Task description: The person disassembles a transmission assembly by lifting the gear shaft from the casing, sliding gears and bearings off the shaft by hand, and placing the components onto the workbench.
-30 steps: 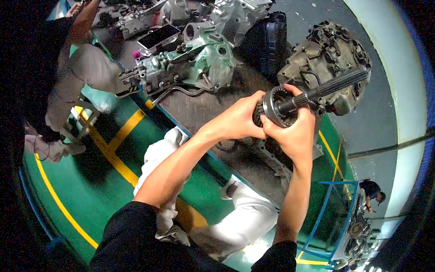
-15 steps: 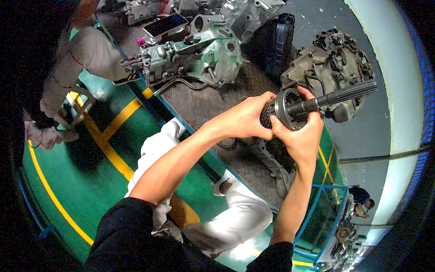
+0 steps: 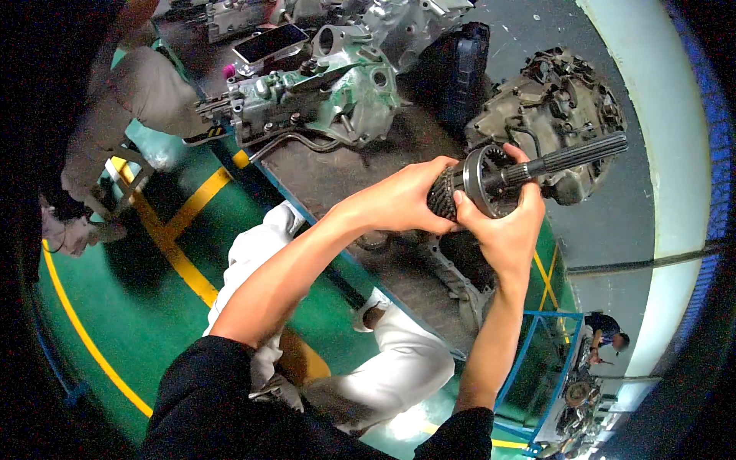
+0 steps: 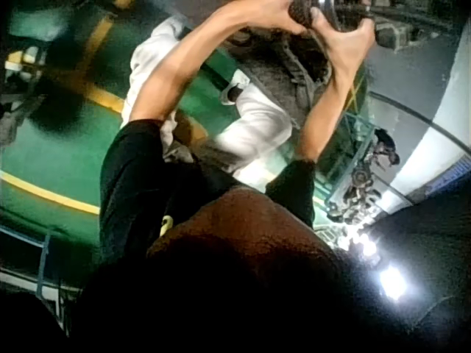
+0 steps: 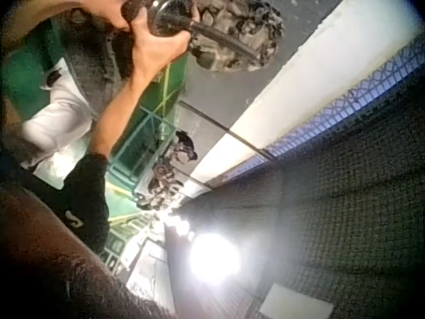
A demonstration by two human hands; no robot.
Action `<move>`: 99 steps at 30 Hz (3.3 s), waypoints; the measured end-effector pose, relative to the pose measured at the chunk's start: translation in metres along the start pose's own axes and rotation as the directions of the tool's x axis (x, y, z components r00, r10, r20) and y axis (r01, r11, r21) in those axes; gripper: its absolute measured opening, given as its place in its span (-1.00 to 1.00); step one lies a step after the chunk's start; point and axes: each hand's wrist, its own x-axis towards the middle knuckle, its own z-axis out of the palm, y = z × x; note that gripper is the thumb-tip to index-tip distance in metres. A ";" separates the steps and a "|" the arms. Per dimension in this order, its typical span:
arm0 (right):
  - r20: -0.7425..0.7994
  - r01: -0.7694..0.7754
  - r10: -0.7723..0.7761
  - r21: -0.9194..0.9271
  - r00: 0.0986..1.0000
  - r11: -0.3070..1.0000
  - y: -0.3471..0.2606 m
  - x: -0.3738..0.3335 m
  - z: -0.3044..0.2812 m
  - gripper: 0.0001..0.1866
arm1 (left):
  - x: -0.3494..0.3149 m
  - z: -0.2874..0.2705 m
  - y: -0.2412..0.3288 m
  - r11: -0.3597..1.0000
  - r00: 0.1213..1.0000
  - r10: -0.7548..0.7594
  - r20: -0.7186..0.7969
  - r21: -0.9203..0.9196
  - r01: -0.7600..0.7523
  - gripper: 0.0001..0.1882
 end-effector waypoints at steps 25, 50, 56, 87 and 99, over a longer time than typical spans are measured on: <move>0.171 -0.116 0.077 0.230 0.982 0.966 0.025 -0.018 0.001 0.04 | 0.006 0.008 -0.007 0.994 0.992 0.078 -0.102 -0.065 -0.084 -0.47; -0.132 -0.064 0.130 0.415 0.983 0.907 -0.019 0.020 -0.030 -0.21 | 0.006 -0.006 0.017 0.985 0.977 -0.169 0.128 0.054 0.163 -0.33; -0.159 0.031 0.031 0.372 0.987 0.928 -0.021 0.024 -0.024 -0.20 | 0.007 -0.020 0.019 0.985 0.972 -0.151 0.179 0.113 0.132 -0.30; -0.181 0.065 0.041 0.541 0.983 0.838 -0.003 0.016 -0.001 -0.05 | 0.008 -0.017 0.034 0.955 0.938 -0.292 0.189 0.005 0.296 -0.39; -0.328 0.271 0.002 0.782 0.945 0.562 -0.003 0.013 0.037 -0.09 | 0.009 -0.019 0.043 0.937 0.920 -0.321 0.226 -0.065 0.343 -0.16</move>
